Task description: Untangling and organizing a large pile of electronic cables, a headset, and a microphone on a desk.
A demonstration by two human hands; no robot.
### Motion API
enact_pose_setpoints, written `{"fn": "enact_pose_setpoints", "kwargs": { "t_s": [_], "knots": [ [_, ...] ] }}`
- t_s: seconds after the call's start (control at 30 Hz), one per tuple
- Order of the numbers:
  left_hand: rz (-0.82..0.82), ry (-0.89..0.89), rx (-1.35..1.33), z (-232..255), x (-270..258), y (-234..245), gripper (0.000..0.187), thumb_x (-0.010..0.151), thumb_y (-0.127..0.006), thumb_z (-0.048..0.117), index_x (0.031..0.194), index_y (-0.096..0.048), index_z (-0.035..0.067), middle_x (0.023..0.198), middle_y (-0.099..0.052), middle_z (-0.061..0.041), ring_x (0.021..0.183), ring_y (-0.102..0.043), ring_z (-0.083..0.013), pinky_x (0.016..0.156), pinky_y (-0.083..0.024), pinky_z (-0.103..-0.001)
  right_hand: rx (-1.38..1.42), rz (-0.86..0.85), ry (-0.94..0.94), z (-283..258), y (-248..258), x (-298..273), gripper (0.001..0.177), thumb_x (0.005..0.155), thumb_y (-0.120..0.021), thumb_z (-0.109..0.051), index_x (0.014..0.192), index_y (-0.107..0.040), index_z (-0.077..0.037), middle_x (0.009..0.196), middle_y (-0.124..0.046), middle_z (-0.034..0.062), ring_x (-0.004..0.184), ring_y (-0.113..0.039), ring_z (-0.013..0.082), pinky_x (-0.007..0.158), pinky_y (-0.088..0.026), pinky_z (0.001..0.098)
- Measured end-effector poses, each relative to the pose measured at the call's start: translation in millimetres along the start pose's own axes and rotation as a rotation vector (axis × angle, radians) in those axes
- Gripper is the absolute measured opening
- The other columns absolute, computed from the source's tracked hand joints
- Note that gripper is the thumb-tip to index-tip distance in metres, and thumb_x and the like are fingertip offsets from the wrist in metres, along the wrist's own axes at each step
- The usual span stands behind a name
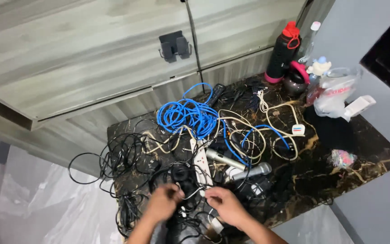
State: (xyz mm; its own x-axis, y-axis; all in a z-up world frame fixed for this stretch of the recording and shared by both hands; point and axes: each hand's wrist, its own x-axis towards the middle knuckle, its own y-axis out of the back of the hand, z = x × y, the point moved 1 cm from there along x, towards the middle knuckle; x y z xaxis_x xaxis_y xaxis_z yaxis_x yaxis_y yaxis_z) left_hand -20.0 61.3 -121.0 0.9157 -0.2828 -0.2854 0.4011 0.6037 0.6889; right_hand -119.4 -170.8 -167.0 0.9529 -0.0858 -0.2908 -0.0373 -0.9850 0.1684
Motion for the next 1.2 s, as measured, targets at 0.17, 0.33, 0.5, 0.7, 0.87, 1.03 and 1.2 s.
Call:
{"fn": "enact_pose_setpoints", "kwargs": {
  "t_s": [0.17, 0.33, 0.5, 0.7, 0.87, 1.03, 1.2],
  "knots": [
    [-0.202, 0.018, 0.211, -34.4, -20.6, -23.4, 0.075, 0.085, -0.08, 0.045, 0.144, -0.048, 0.011, 0.153, -0.042, -0.016, 0.146, -0.034, -0.0327, 0.119, -0.031, -0.039, -0.004, -0.034, -0.097, 28.1, -16.2, -12.3, 0.042, 0.09, -0.071, -0.012, 0.131, -0.065, -0.007, 0.129, -0.072, 0.009, 0.125, -0.067, 0.0201, 0.103, -0.051, 0.0313],
    [-0.27, 0.004, 0.178, -39.5, -34.0, -13.0, 0.085, 0.087, -0.076, 0.041, 0.155, -0.034, 0.015, 0.166, -0.026, -0.013, 0.156, -0.016, -0.0309, 0.126, -0.022, -0.039, 0.025, -0.067, -0.105, 46.0, -29.9, -5.5, 0.051, 0.091, -0.07, -0.014, 0.141, -0.057, -0.01, 0.141, -0.066, 0.0104, 0.136, -0.058, 0.0255, 0.106, -0.05, 0.0367],
    [-0.301, -0.058, 0.194, -47.1, -39.9, -2.7, 0.089, 0.087, -0.077, 0.034, 0.158, -0.028, 0.015, 0.167, -0.021, -0.014, 0.157, -0.013, -0.0304, 0.125, -0.019, -0.043, -0.228, -0.04, -0.197, -27.3, -55.2, -27.3, 0.056, 0.092, -0.068, -0.023, 0.146, -0.053, -0.021, 0.155, -0.047, 0.0049, 0.14, -0.05, 0.0256, 0.106, -0.051, 0.0401],
    [-0.29, -0.199, 0.07, -66.9, -48.5, 1.0, 0.084, 0.087, -0.076, 0.028, 0.154, -0.033, 0.004, 0.166, -0.026, -0.017, 0.157, -0.014, -0.0312, 0.125, -0.021, -0.041, -0.387, -0.093, -0.24, 51.3, -64.1, -25.4, 0.061, 0.089, -0.074, -0.033, 0.145, -0.053, -0.018, 0.162, -0.033, 0.0047, 0.139, -0.051, 0.0238, 0.112, -0.046, 0.039],
    [-0.291, -0.21, 0.003, -80.9, -58.6, 5.3, 0.079, 0.087, -0.075, 0.026, 0.153, -0.037, 0.007, 0.167, -0.026, -0.012, 0.157, -0.014, -0.0278, 0.124, -0.02, -0.038, -0.422, -0.127, -0.122, 144.4, -61.8, -25.4, 0.067, 0.088, -0.078, -0.032, 0.145, -0.051, -0.011, 0.148, -0.056, 0.0113, 0.136, -0.056, 0.0241, 0.114, -0.043, 0.0378],
    [-0.346, -0.152, 0.009, -67.0, -60.7, 18.9, 0.08, 0.088, -0.076, 0.027, 0.154, -0.034, 0.007, 0.168, -0.021, -0.01, 0.158, -0.01, -0.0259, 0.124, -0.02, -0.036, -0.065, -0.225, -0.278, 149.3, -61.8, -13.1, 0.065, 0.087, -0.079, -0.021, 0.145, -0.051, -0.011, 0.142, -0.065, 0.0153, 0.129, -0.062, 0.0221, 0.108, -0.05, 0.0372],
    [-0.31, -0.155, -0.044, -90.6, -40.7, -5.2, 0.076, 0.087, -0.076, 0.026, 0.152, -0.042, 0.009, 0.165, -0.03, -0.009, 0.157, -0.017, -0.0258, 0.124, -0.021, -0.036, -0.053, -0.321, -0.293, 134.4, -38.8, 6.5, 0.07, 0.09, -0.076, -0.021, 0.151, -0.044, -0.013, 0.126, -0.073, 0.011, 0.111, -0.065, 0.0145, 0.098, -0.053, 0.0306]
  ]
}}
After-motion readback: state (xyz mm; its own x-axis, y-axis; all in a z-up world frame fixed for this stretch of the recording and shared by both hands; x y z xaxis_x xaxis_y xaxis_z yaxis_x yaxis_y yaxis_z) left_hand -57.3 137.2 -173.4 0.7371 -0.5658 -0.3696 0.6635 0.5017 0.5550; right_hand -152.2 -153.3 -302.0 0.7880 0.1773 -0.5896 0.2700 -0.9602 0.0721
